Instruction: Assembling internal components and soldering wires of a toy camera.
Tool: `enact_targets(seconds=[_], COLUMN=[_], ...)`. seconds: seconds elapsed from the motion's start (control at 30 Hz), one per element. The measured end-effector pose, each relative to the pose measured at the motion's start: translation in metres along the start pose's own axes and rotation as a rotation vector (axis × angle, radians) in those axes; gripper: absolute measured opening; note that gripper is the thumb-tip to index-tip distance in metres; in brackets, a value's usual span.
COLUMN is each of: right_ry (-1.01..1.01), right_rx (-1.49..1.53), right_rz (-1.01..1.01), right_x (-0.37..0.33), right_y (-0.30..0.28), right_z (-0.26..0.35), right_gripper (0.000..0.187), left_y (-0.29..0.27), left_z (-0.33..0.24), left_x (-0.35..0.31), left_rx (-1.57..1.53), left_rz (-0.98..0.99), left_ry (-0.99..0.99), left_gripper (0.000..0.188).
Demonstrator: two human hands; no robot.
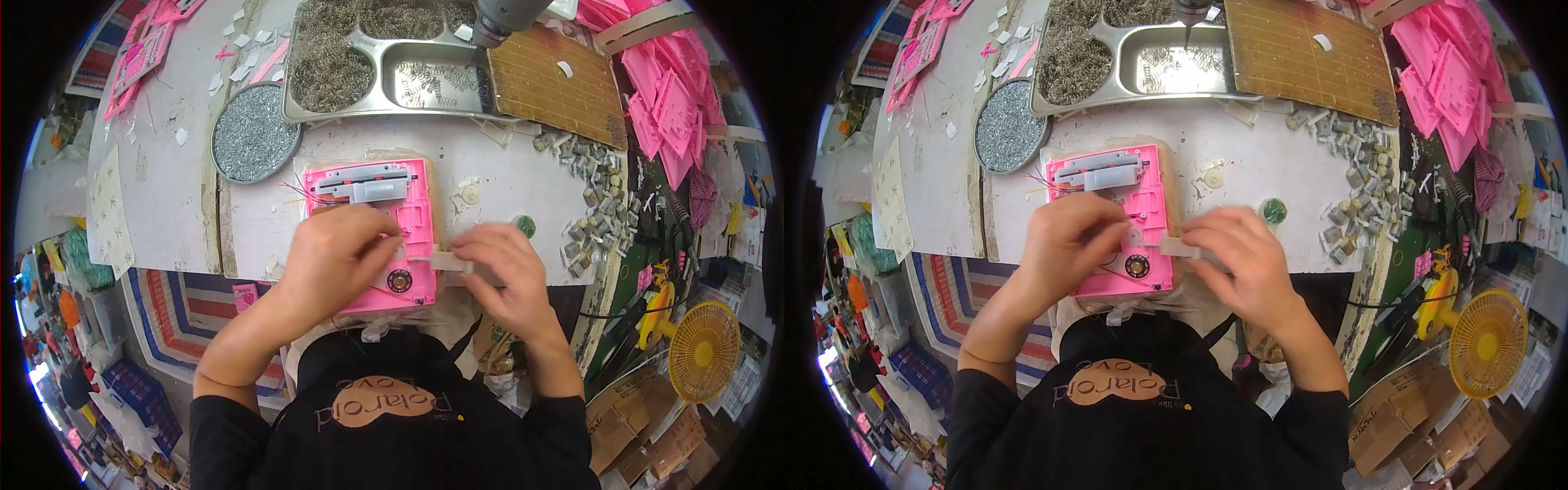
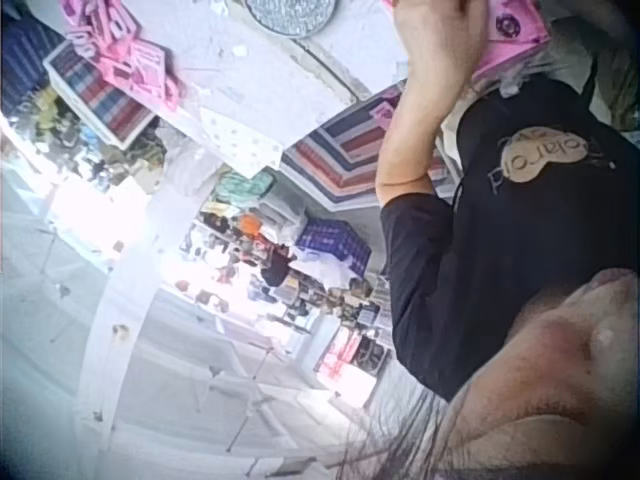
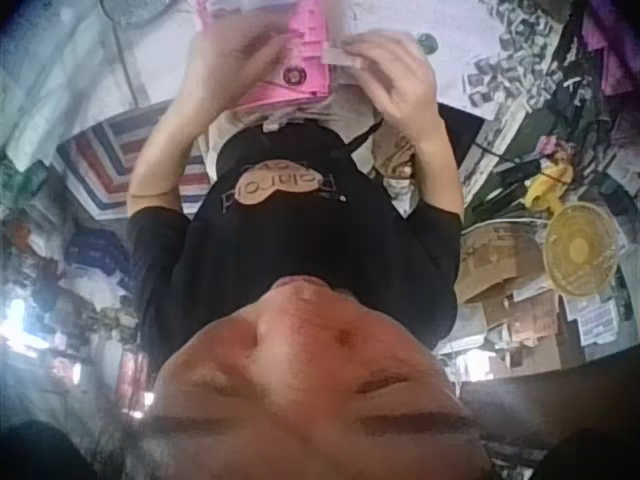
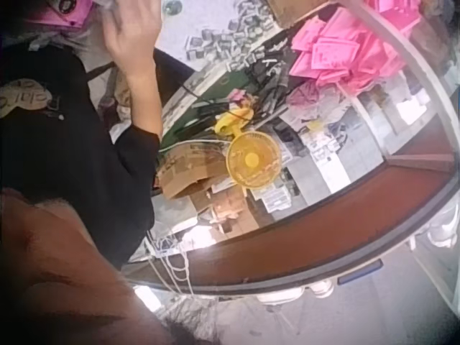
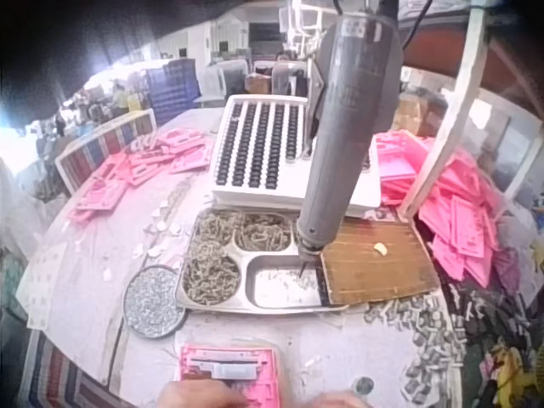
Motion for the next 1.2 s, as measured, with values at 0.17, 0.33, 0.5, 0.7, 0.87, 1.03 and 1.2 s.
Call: enact_targets(seconds=[0.17, 0.33, 0.5, 0.7, 0.87, 1.03, 1.2], right_ry=[-0.116, -0.274, -0.316, -0.210, -0.060, -0.043, 0.592], right_rx=[-0.249, -0.388, -0.153, -0.118, -0.309, -0.253, -0.569], right_rz=[0.078, 0.159, 0.135, 0.071, 0.233, -0.014, -0.290], right_x=[0.025, 0.037, 0.043, 0.042, 0.040, 0.013, -0.090], right_y=[0.011, 0.016, 0.023, 0.034, 0.040, 0.009, -0.084], right_z=[0.019, 0.039, 0.018, 0.007, 0.015, 0.017, -0.066], right_gripper=[0.036, 0.042, 0.042, 0.023, 0.031, 0.032, 0.038], left_y=[-0.015, -0.007, 0.001, 0.011, 0.024, 0.026, 0.024], left_z=[0.011, 0.009, 0.016, -0.011, -0.014, -0.016, -0.010], left_x=[-0.023, -0.029, -0.037, -0.024, -0.023, -0.019, -0.022], left_rx=[-0.053, -0.019, -0.170, 0.142, 0.352, 0.344, 0.316], left_rz=[-0.209, -0.228, -0.210, 0.045, 0.103, 0.168, 0.197], left_ry=[-0.007, 0.084, 0.003, 0.261, 0.247, 0.202, 0.130], left_gripper=[0.013, 0.017, 0.025, 0.032, 0.031, 0.030, 0.031])
Point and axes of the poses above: each hand's wrist, its own x-axis towards the middle knuckle, its own y-axis out of the palm, z = x × y, the point moved 9 cm from there along x, towards the middle knuckle, and after that the axes turned 13 degrees about z, right-handed, at the moved point
